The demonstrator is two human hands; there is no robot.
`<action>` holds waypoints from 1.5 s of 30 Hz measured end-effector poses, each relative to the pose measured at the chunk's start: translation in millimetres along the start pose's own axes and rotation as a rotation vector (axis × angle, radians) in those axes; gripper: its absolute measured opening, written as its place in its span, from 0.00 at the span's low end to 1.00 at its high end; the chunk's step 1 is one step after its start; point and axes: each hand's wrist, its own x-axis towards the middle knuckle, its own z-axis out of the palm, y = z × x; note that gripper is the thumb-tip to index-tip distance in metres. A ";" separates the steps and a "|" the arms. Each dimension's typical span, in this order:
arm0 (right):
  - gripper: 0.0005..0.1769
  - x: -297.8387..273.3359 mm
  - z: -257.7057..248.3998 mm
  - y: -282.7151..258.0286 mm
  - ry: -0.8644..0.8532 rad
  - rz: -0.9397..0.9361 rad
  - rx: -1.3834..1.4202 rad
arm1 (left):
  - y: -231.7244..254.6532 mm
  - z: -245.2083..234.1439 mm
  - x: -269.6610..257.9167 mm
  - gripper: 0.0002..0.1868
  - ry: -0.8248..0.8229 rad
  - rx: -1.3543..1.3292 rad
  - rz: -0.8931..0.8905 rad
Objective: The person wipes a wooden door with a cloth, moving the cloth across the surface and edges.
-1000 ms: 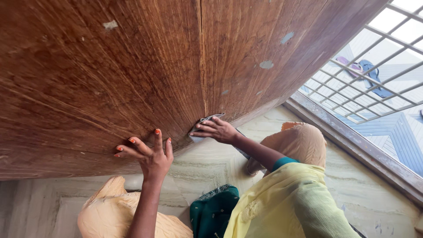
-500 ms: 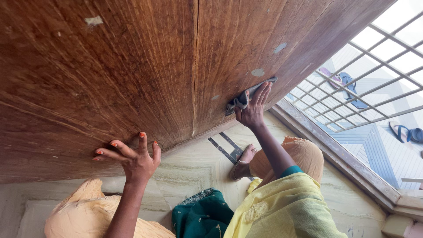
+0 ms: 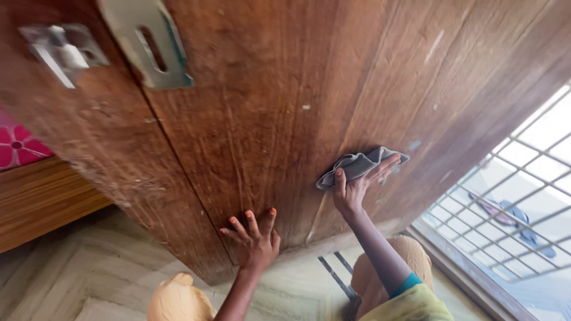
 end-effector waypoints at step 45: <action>0.61 189.4 -128.1 239.9 0.199 0.839 0.014 | -3.1 14.4 -5.1 0.54 -0.053 0.108 0.021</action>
